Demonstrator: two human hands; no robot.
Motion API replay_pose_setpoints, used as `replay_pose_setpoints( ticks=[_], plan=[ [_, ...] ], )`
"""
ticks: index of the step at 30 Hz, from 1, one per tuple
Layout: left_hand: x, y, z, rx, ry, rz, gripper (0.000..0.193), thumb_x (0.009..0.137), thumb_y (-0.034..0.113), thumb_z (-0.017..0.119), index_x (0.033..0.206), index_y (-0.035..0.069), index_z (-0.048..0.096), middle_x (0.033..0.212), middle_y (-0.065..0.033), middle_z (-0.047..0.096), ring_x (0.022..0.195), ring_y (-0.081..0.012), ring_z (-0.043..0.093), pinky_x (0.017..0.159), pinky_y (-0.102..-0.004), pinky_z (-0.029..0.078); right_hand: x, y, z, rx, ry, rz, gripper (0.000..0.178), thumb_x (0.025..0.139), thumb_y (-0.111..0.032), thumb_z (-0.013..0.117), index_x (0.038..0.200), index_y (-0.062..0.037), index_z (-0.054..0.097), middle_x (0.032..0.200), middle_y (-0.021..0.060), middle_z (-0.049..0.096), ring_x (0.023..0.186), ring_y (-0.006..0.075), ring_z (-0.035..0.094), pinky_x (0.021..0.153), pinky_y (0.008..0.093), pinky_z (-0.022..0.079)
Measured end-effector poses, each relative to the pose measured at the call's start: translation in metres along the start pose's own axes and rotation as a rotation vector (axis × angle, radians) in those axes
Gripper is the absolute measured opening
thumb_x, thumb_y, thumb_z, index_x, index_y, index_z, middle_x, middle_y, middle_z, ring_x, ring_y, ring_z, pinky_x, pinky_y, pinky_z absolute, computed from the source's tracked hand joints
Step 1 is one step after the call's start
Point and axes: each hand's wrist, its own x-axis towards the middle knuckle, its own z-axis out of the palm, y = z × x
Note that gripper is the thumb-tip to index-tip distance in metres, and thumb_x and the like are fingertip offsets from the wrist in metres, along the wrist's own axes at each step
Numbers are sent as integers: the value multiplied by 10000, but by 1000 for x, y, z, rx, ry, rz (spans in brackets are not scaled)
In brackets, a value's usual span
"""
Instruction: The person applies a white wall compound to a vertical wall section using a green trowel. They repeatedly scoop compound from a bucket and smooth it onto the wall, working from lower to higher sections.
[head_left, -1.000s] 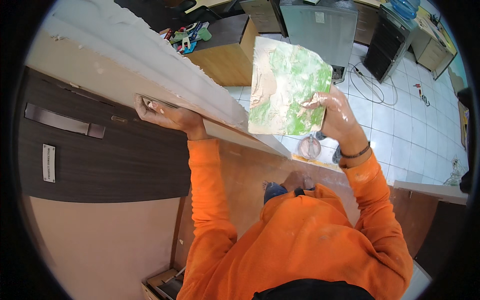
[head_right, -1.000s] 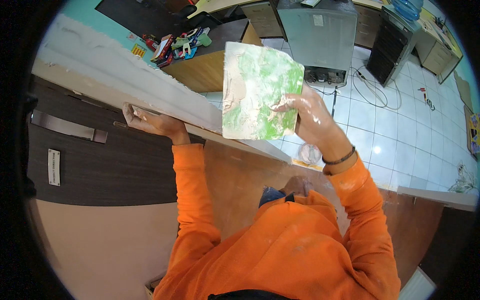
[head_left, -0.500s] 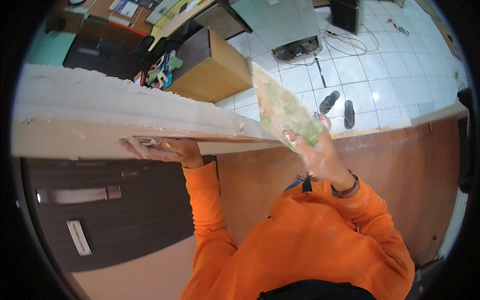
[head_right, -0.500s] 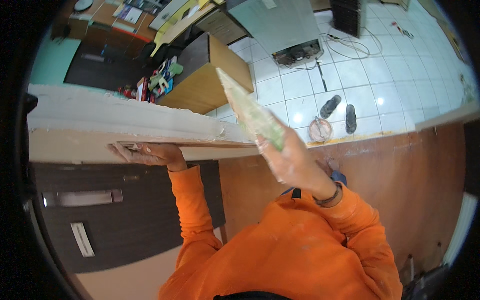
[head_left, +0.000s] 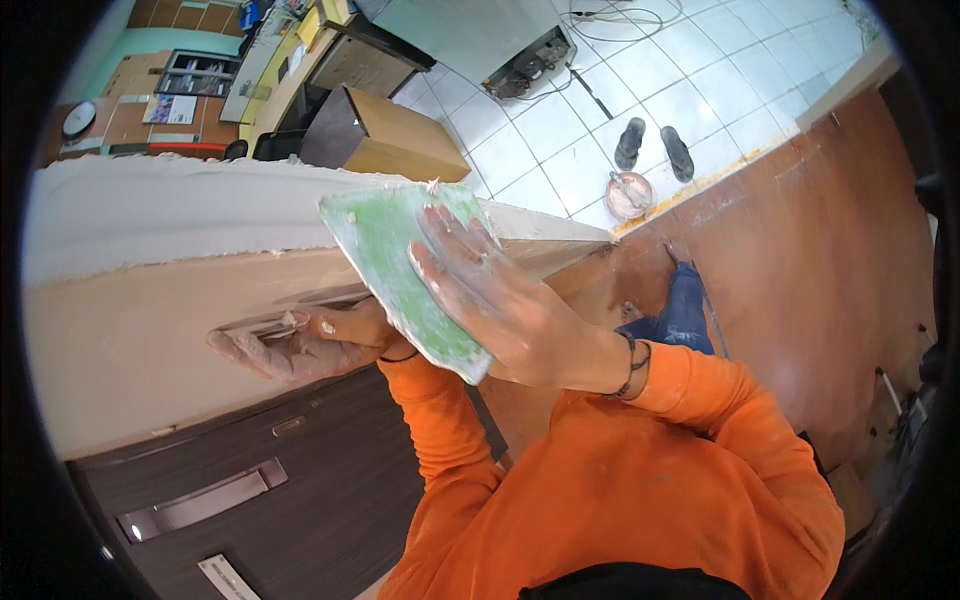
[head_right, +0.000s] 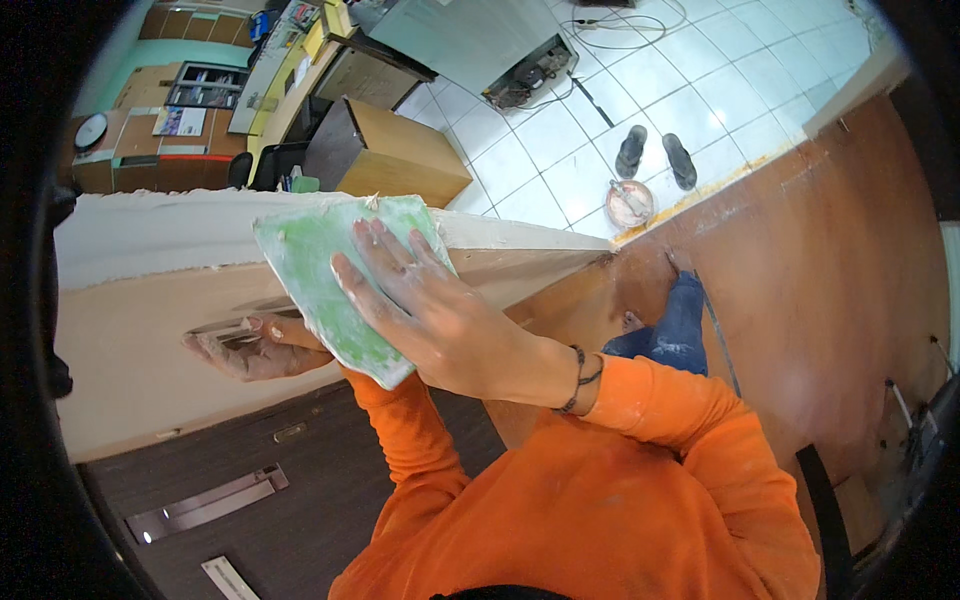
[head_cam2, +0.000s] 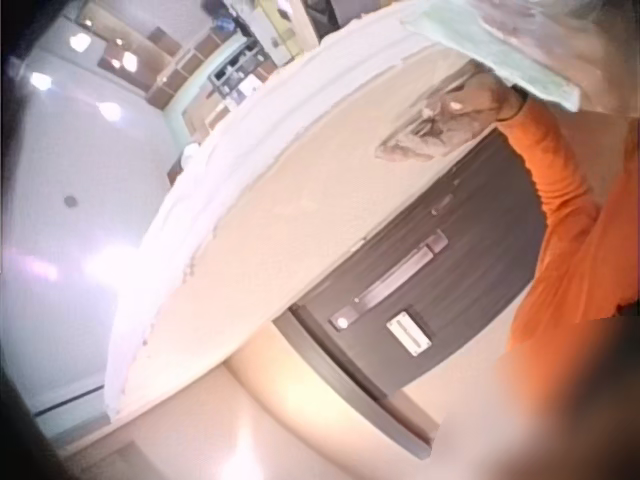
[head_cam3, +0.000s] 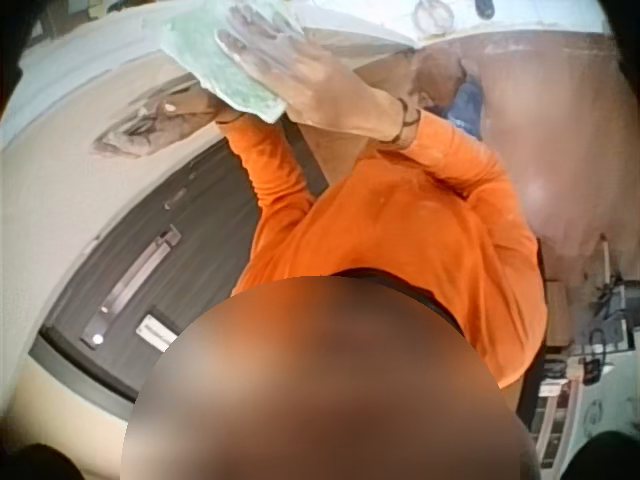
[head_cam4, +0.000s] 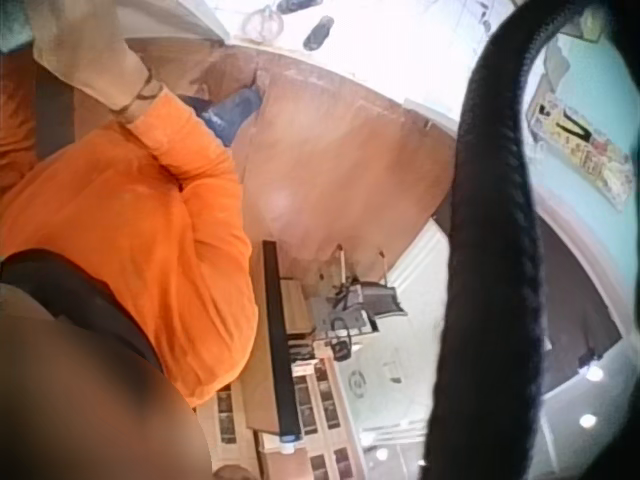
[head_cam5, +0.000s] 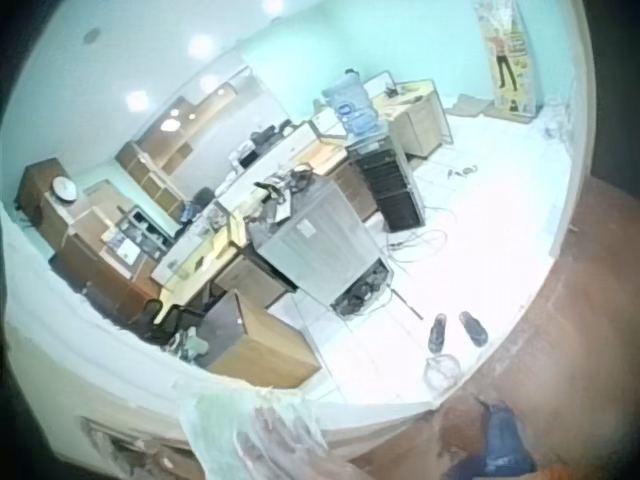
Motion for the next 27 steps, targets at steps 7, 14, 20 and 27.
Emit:
replay_pose_setpoints(
  ticks=[7, 14, 20, 27],
  plan=[
    [27, -18, 6, -165, 96, -105, 546, 1089, 316, 441, 1507, -24, 358, 1517, -279, 415, 1415, -361, 439, 1145, -506, 443, -14, 3, -61, -13, -172, -152, 583, 928, -143, 682, 1422, 114, 509, 1498, 364, 474, 1400, 486, 492, 1132, 541, 455],
    [45, 2, 24, -70, 198, 23, 488, 1074, 260, 465, 1476, -5, 382, 1558, -232, 368, 1379, -313, 477, 1121, -483, 481, 50, 73, -98, 455, -51, -172, 662, 965, -403, 631, 1523, -74, 491, 1538, 196, 514, 1403, 457, 495, 1164, 515, 422],
    [50, 19, 36, 90, 241, 107, 470, 1068, 257, 452, 1465, 14, 390, 1600, -195, 320, 1381, -286, 465, 1124, -473, 476, 141, 90, -81, 462, -310, -573, 579, 919, -284, 664, 1483, -188, 575, 1466, 96, 614, 1358, 362, 571, 1094, 519, 498],
    [36, 25, 28, 201, 151, -1, 513, 1074, 314, 410, 1494, 22, 368, 1603, -198, 331, 1414, -288, 431, 1149, -463, 447, 103, 117, -95, 295, -596, -436, 579, 907, -181, 649, 1446, -387, 595, 1516, 20, 577, 1373, 317, 567, 1175, 560, 420]
  ],
)
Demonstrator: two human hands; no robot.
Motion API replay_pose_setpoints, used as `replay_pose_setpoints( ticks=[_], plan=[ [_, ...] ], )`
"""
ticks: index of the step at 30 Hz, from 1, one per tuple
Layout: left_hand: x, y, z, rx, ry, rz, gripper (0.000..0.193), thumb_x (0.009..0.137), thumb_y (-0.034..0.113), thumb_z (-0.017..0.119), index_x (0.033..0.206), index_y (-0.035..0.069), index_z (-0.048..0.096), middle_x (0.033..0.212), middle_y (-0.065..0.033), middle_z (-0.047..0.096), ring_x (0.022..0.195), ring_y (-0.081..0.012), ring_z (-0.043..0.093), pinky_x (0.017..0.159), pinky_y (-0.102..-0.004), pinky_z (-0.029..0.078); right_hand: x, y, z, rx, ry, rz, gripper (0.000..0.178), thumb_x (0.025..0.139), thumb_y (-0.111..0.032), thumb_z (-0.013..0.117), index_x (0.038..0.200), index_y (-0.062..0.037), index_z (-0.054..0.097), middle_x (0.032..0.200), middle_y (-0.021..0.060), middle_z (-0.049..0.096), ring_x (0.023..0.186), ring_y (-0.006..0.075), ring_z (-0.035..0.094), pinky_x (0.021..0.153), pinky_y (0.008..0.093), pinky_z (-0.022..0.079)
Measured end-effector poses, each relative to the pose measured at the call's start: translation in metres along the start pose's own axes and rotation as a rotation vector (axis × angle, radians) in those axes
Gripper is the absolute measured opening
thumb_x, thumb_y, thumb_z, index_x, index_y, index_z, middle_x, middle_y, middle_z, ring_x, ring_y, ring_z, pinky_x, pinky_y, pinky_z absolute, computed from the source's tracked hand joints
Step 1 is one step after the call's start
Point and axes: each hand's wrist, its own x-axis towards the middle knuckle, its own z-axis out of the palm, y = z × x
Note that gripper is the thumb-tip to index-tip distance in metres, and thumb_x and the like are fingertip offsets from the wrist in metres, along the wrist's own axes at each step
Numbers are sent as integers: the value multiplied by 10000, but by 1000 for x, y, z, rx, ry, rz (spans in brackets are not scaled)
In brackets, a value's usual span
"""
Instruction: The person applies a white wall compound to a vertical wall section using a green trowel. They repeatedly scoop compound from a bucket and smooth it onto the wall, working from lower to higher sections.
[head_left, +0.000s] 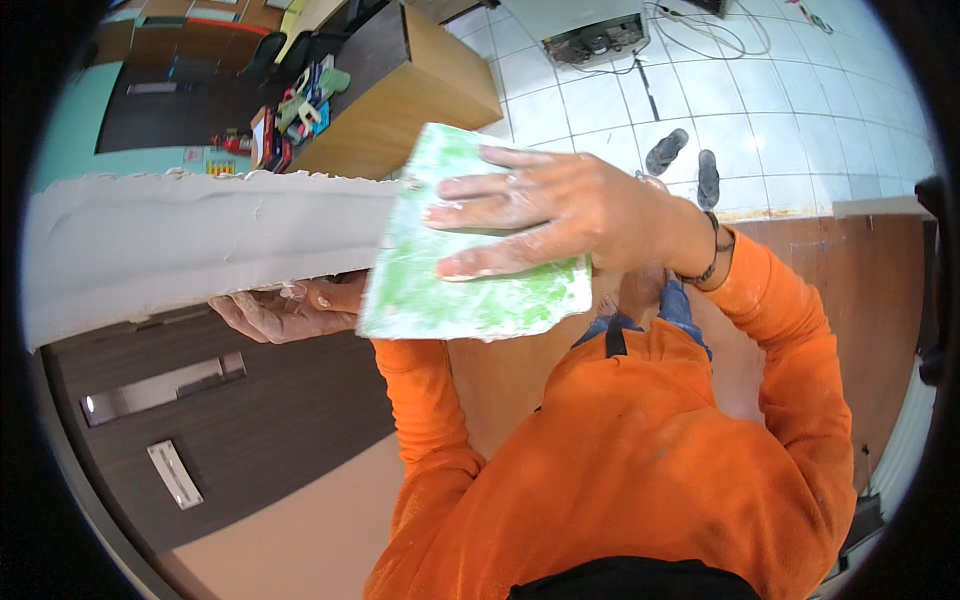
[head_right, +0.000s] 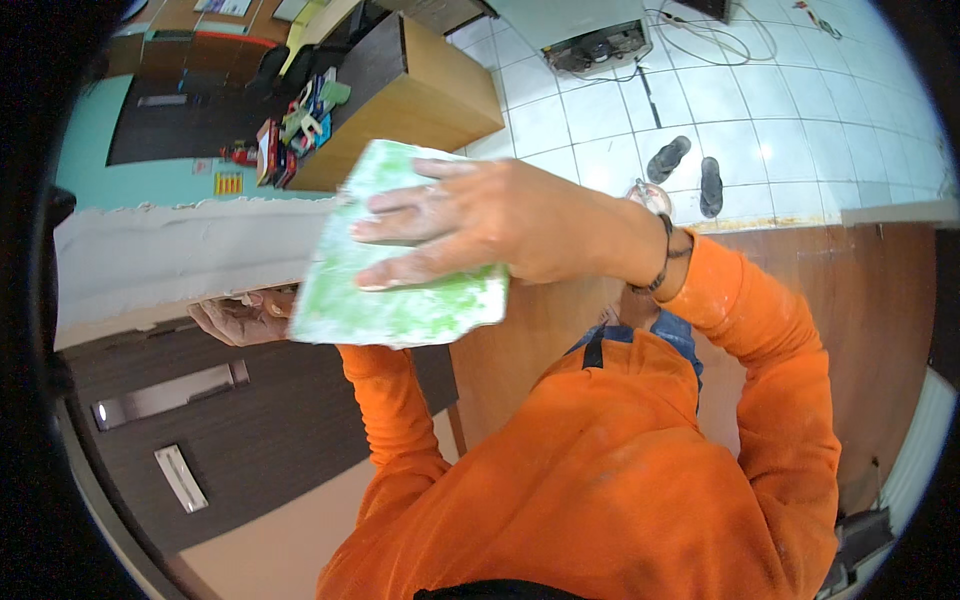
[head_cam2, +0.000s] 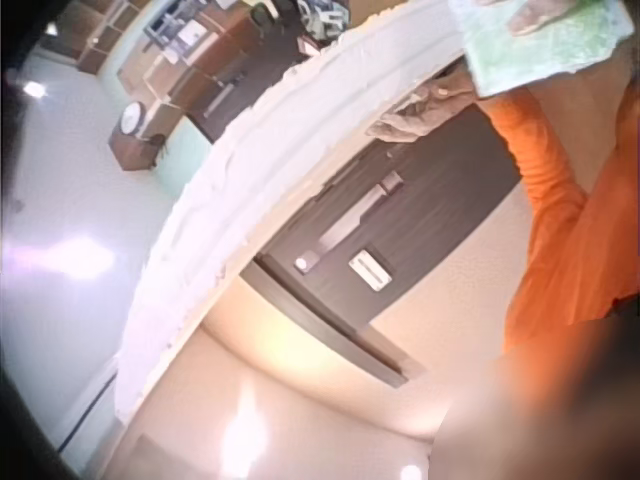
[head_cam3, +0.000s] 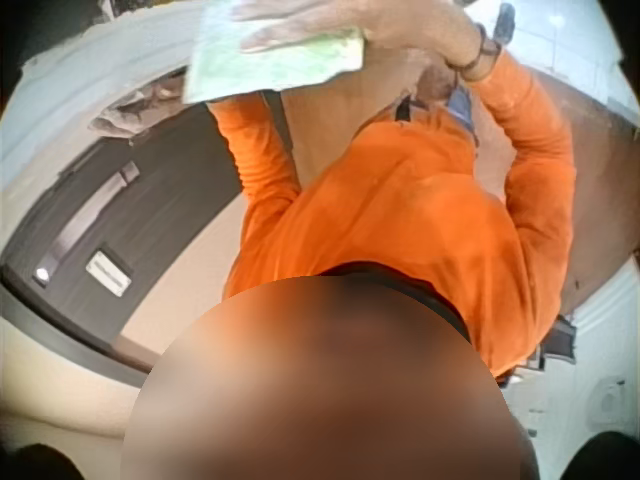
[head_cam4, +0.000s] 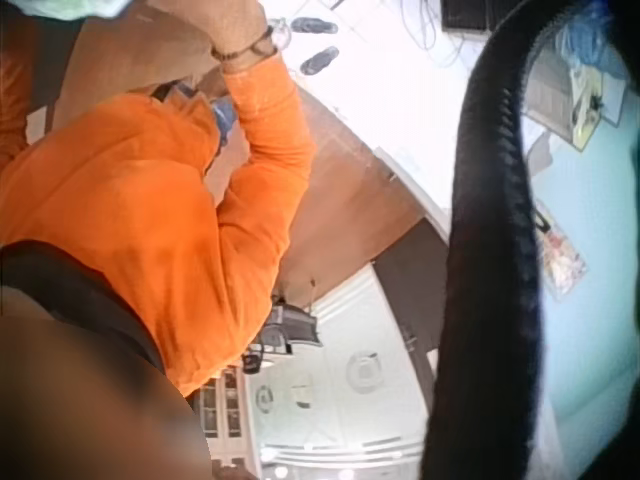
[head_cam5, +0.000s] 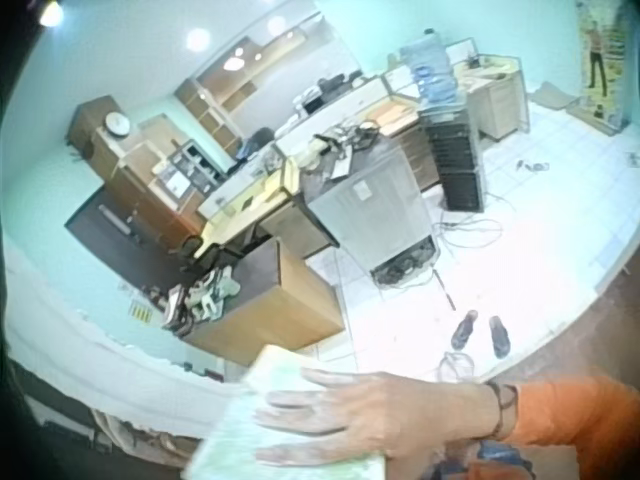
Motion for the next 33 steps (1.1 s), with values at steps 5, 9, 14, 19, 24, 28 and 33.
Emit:
replay_pose_setpoints(
  ticks=[5, 9, 14, 19, 24, 28, 33],
  plan=[
    [13, -23, 0, 46, -12, -63, 546, 1078, 355, 381, 1515, 28, 353, 1605, -199, 338, 1437, -289, 407, 1167, -456, 426, -59, 8, 13, 7, -169, 87, 634, 895, -162, 638, 1475, -402, 553, 1515, -7, 579, 1376, 306, 567, 1197, 591, 385],
    [8, -18, -5, 10, -12, -357, 573, 1081, 387, 357, 1531, 33, 340, 1607, -201, 344, 1455, -290, 388, 1182, -450, 409, -62, 9, -8, 23, -224, 98, 629, 899, -157, 612, 1472, -409, 552, 1509, -9, 585, 1379, 290, 565, 1206, 594, 372],
    [-35, 6, -22, -434, -164, -1116, 608, 1086, 428, 327, 1552, 38, 325, 1609, -202, 352, 1479, -291, 365, 1200, -443, 389, -11, 12, -40, -106, -90, -59, 646, 920, -120, 590, 1497, -401, 518, 1554, -25, 530, 1421, 259, 512, 1215, 582, 367],
    [-52, 9, -31, -622, -257, -1463, 643, 1090, 469, 297, 1572, 44, 309, 1612, -204, 359, 1502, -292, 341, 1219, -435, 368, 26, 14, -33, -176, -62, -190, 739, 886, -71, 639, 1511, -433, 486, 1590, -60, 488, 1459, 229, 466, 1221, 568, 367],
    [-23, -21, -33, -157, -163, -732, 661, 1093, 487, 239, 1597, 59, 257, 1589, -205, 371, 1422, -350, 458, 1136, -490, 466, -20, 19, -6, -155, -117, -104, 457, 960, -178, 607, 1378, -356, 656, 1510, -7, 582, 1413, 267, 530, 1216, 567, 374],
    [-4, -43, -29, 205, -193, -166, 721, 1073, 552, 229, 1601, 61, 226, 1552, -220, 396, 1350, -388, 541, 1083, -518, 526, -97, 20, 4, 244, 6, 195, 460, 943, -107, 666, 1400, -161, 640, 1454, 106, 616, 1365, 280, 579, 1179, 519, 426],
    [-18, -29, -20, 321, -311, -128, 796, 1056, 631, 255, 1613, 66, 192, 1597, -228, 296, 1397, -380, 459, 1122, -527, 478, -180, -22, 38, 1083, 883, 979, 430, 934, 26, 648, 1362, 0, 612, 1206, 201, 711, 1200, 280, 673, 1043, 373, 526]
  ],
)
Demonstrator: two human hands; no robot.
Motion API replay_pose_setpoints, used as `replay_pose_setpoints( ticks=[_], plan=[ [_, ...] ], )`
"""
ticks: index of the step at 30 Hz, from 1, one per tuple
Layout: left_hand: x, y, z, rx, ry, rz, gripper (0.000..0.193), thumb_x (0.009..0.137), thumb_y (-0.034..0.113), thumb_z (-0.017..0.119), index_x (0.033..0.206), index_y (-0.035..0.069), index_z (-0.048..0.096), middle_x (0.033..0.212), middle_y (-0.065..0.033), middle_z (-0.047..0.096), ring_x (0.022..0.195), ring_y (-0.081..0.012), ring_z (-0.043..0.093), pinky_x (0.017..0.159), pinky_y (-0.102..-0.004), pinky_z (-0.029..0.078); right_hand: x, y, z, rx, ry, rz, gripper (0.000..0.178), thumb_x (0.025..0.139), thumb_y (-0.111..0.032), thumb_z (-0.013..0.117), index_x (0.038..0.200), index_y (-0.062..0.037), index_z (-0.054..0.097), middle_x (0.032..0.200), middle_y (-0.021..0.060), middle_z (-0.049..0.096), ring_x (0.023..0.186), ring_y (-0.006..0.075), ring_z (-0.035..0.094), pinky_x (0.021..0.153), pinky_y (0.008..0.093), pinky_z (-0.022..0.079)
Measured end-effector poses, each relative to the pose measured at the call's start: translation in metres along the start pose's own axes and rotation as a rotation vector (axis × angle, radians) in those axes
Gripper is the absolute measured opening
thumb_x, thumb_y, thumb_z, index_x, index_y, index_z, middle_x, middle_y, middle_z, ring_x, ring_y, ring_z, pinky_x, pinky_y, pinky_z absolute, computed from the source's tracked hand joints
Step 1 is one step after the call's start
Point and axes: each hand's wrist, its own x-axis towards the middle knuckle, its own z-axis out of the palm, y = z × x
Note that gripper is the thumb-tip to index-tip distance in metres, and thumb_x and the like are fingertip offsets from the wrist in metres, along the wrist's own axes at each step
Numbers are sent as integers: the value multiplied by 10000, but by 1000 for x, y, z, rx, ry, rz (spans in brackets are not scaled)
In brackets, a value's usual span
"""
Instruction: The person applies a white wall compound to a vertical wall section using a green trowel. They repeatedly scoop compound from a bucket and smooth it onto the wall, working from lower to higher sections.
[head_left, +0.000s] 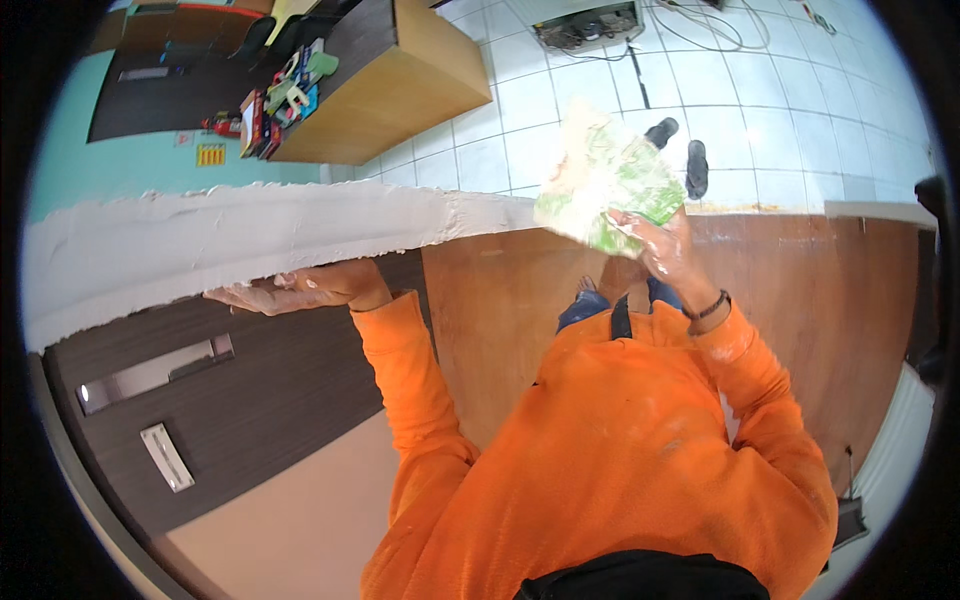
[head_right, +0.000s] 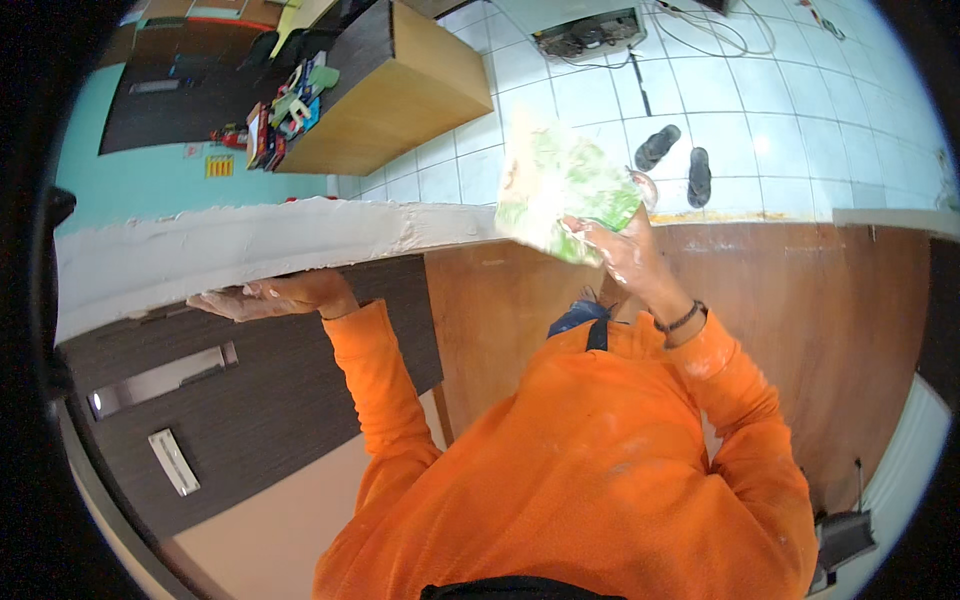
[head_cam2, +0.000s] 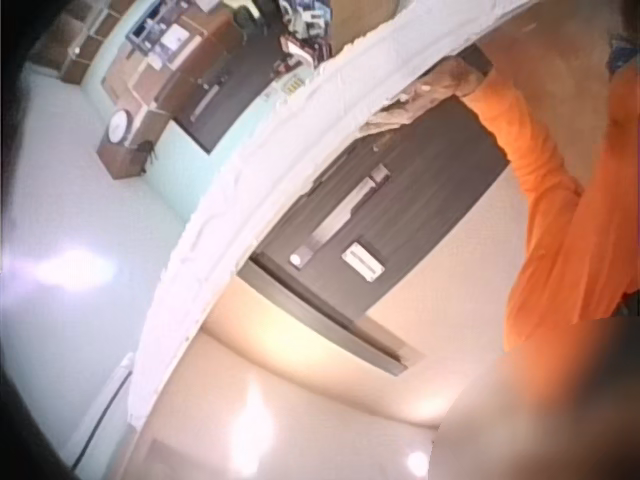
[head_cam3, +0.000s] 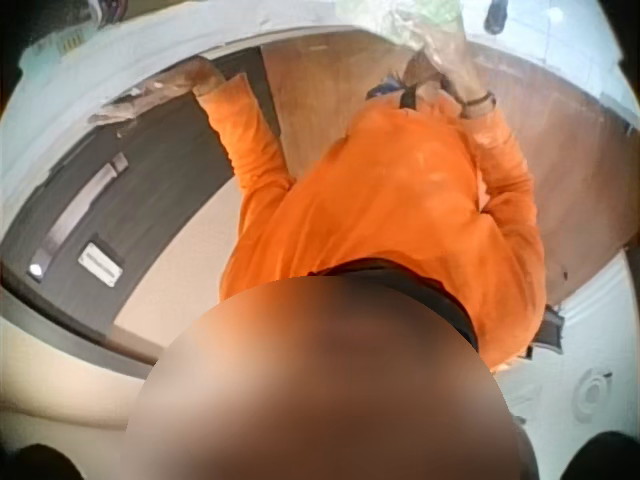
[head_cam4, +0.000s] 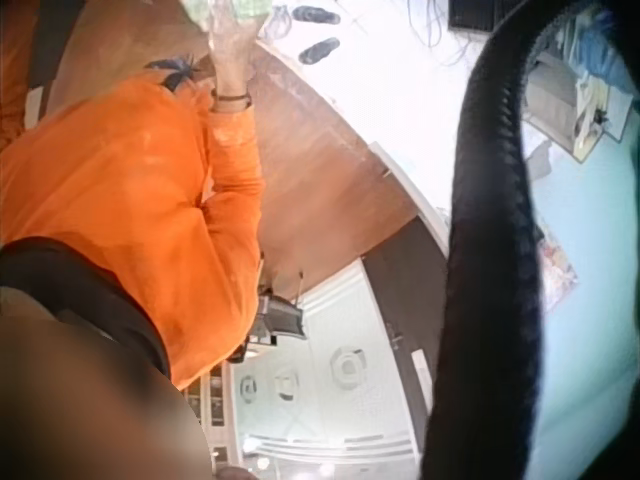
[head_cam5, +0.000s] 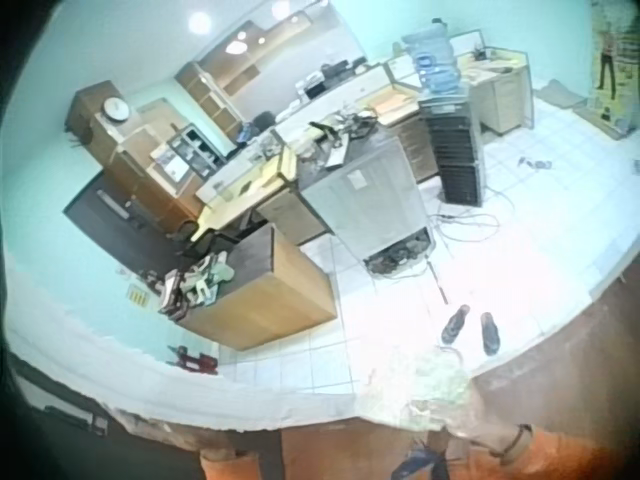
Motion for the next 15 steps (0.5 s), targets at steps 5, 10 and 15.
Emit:
replay_pose_setpoints(
  ticks=[5, 10, 15],
  plan=[
    [-26, -2, 4, -185, -67, -14, 783, 1091, 561, 297, 1656, 70, 66, 1708, -236, -3, 1571, -423, 73, 1243, -622, 182, -53, 36, 12, -252, 120, -121, 264, 957, 56, 616, 1217, 37, 661, 1157, 159, 713, 1086, 237, 699, 971, 360, 549],
    [-32, -25, -10, 195, -70, 385, 863, 1055, 612, 357, 1674, 124, 5, 1706, -240, -150, 1568, -459, -157, 1227, -687, -24, -69, 41, 69, -476, 167, -301, 332, 1000, 19, 564, 1326, 82, 548, 1222, 156, 668, 1114, 216, 663, 981, 360, 531],
    [-25, -8, 7, 261, -182, 472, 1184, 897, 692, 630, 1665, 113, -60, 1682, -280, -201, 1563, -474, -157, 1206, -700, -38, -70, 25, 115, -554, 311, -404, 319, 984, 9, 625, 1294, 70, 575, 1190, 111, 660, 1068, 157, 628, 936, 307, 502]
  ],
)
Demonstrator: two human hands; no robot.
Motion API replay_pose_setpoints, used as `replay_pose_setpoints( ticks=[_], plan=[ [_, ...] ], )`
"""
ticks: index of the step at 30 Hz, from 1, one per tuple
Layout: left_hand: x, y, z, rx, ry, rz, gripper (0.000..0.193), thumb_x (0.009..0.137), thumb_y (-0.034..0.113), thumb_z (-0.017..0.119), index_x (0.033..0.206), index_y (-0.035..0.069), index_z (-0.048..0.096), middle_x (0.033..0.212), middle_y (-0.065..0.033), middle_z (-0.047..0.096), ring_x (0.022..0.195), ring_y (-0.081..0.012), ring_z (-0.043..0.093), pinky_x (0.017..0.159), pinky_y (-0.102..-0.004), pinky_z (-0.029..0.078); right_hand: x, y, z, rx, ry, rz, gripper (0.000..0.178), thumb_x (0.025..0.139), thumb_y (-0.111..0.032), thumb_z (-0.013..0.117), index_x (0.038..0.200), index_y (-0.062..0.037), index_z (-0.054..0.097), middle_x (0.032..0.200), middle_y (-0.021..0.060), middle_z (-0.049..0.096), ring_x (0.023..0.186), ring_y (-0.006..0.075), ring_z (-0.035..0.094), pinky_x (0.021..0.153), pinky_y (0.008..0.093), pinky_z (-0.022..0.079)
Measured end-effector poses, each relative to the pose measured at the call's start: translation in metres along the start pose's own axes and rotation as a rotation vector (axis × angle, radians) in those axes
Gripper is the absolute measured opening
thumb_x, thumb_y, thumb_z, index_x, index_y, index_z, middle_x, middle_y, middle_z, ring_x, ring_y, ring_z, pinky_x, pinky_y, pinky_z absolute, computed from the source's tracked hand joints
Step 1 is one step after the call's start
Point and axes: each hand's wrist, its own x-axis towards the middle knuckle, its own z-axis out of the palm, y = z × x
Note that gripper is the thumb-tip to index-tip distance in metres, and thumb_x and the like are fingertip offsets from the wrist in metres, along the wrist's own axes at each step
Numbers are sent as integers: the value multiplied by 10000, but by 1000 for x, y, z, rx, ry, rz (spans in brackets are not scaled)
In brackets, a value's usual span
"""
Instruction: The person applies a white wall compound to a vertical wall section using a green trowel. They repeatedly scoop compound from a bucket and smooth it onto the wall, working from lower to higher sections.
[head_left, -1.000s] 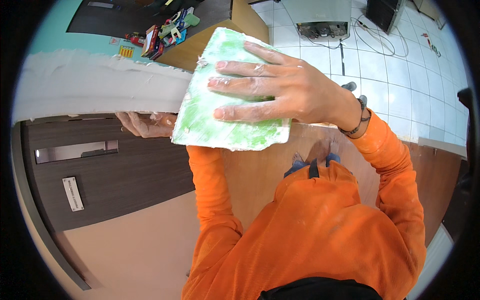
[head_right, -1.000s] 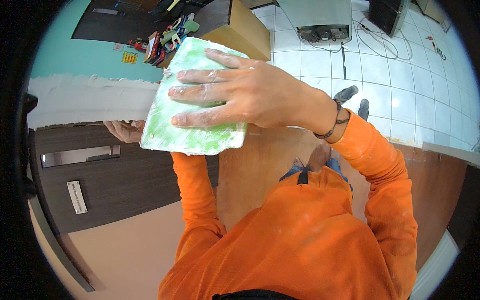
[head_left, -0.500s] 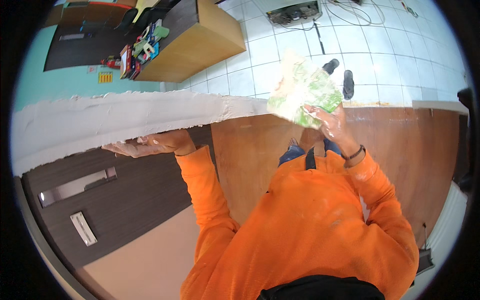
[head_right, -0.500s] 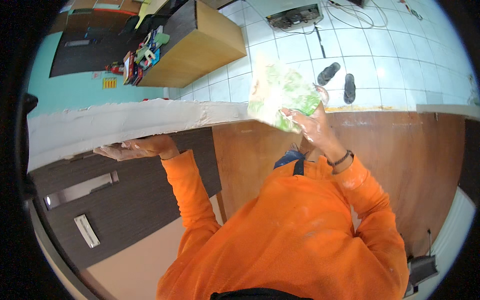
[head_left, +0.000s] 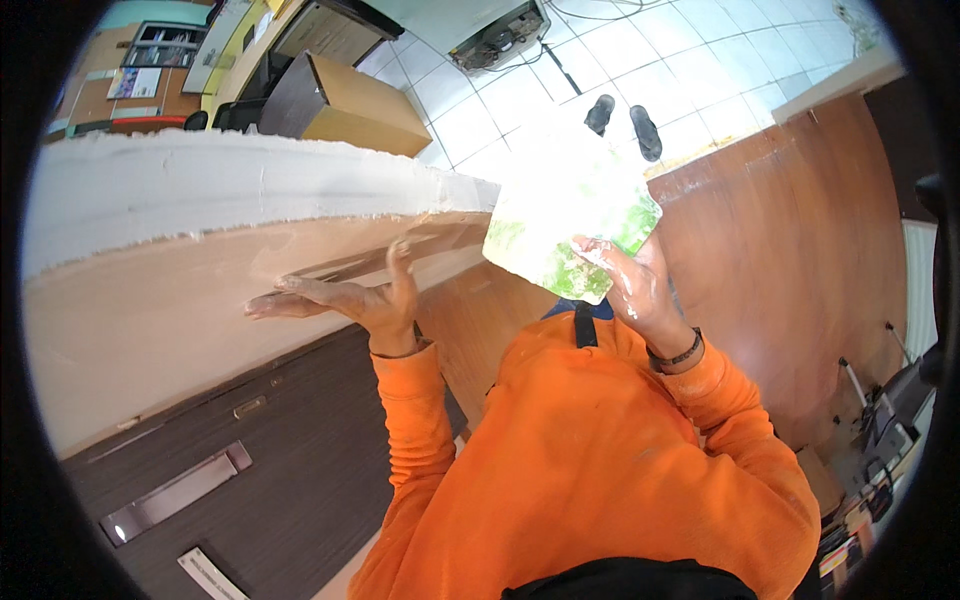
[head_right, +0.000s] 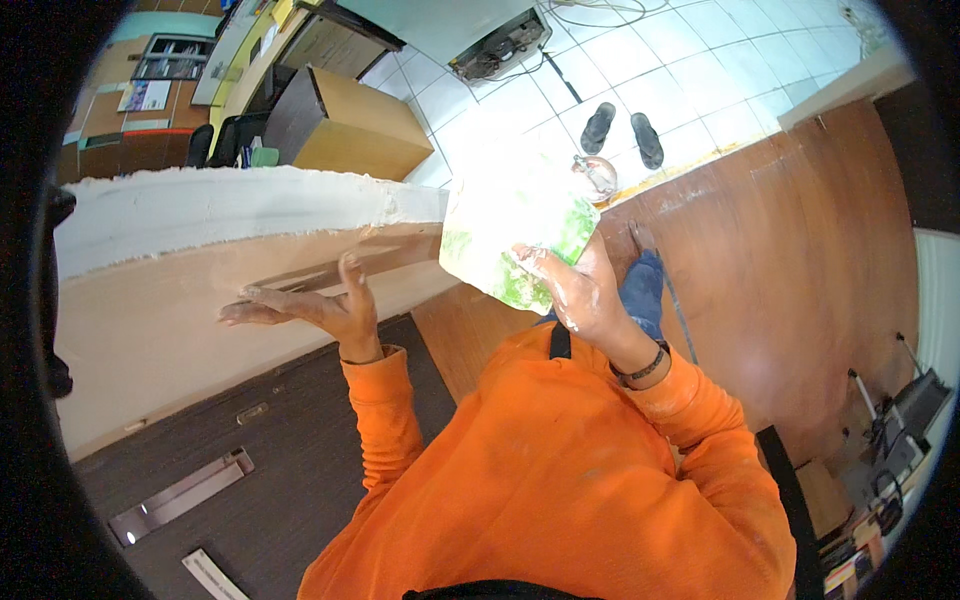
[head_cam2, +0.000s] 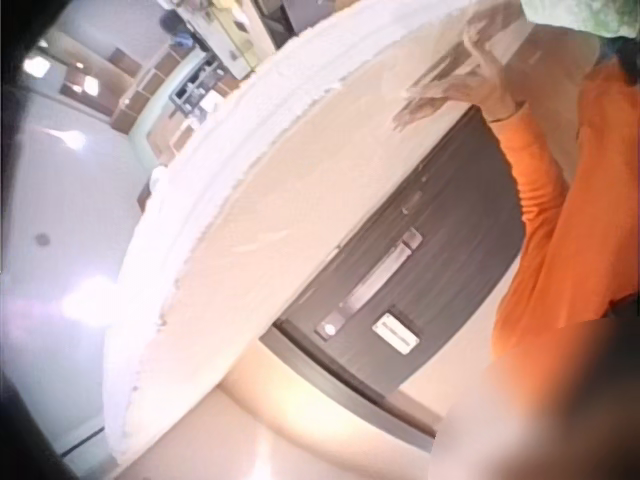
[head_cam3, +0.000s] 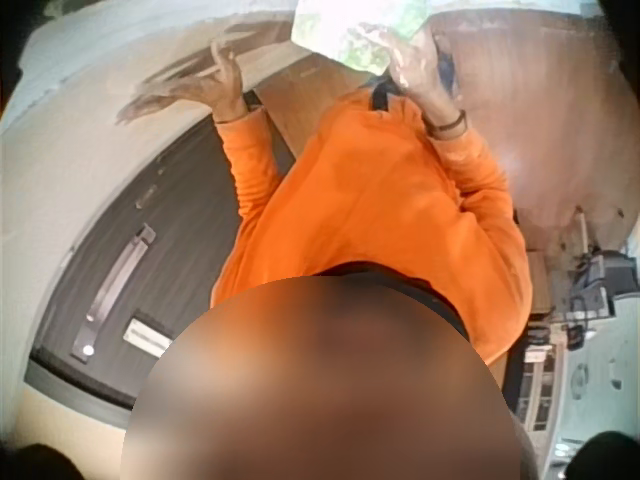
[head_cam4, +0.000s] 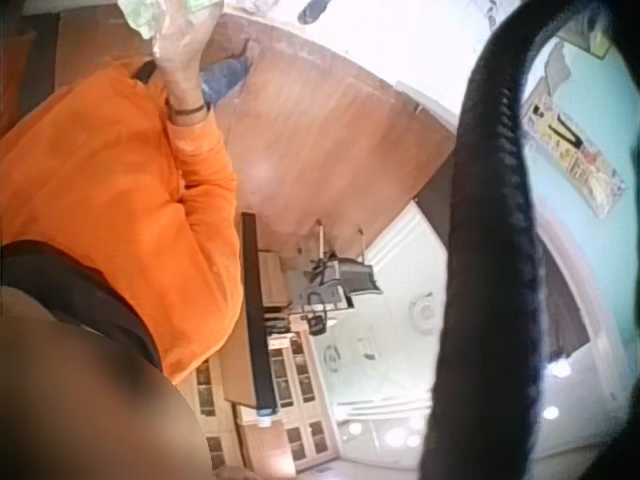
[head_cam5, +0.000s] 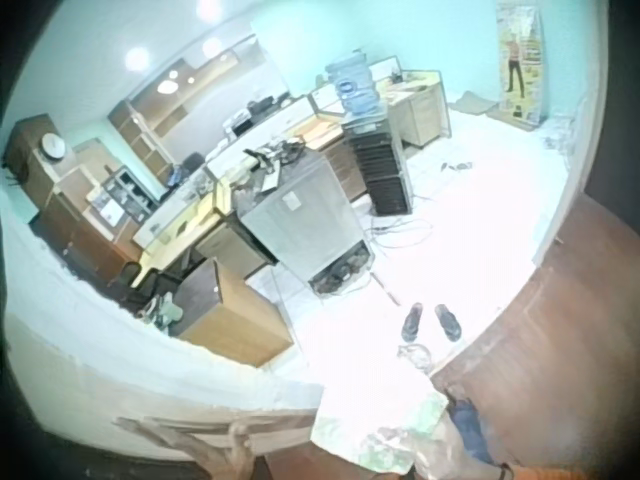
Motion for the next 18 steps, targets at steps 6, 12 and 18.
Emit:
replay_pose_setpoints(
  ticks=[6, 12, 18],
  plan=[
    [14, 35, 32, -495, -89, -239, 1438, 751, 361, 930, 1614, -17, -157, 1658, -314, -120, 1542, -454, 73, 1238, -584, 166, -2, -17, 34, 432, 199, 111, 336, 988, 3, 600, 1318, 59, 573, 1217, 80, 674, 1088, 128, 616, 932, 286, 492],
    [21, 49, 36, -342, -159, -75, 1278, 858, 211, 851, 1606, -34, -155, 1655, -329, -22, 1508, -447, 214, 1220, -560, 256, -1, -18, 46, 520, 272, 52, 426, 1006, -1, 573, 1425, 49, 514, 1321, 99, 646, 1171, 130, 591, 999, 286, 465],
    [3, 19, 33, -287, -214, -13, 1028, 981, 294, 710, 1624, -60, -9, 1664, -340, 106, 1511, -473, 248, 1224, -544, 234, 19, -5, 65, -51, 235, -381, 630, 964, -8, 589, 1562, -6, 391, 1556, 257, 442, 1433, 337, 453, 1170, 446, 388]
  ],
)
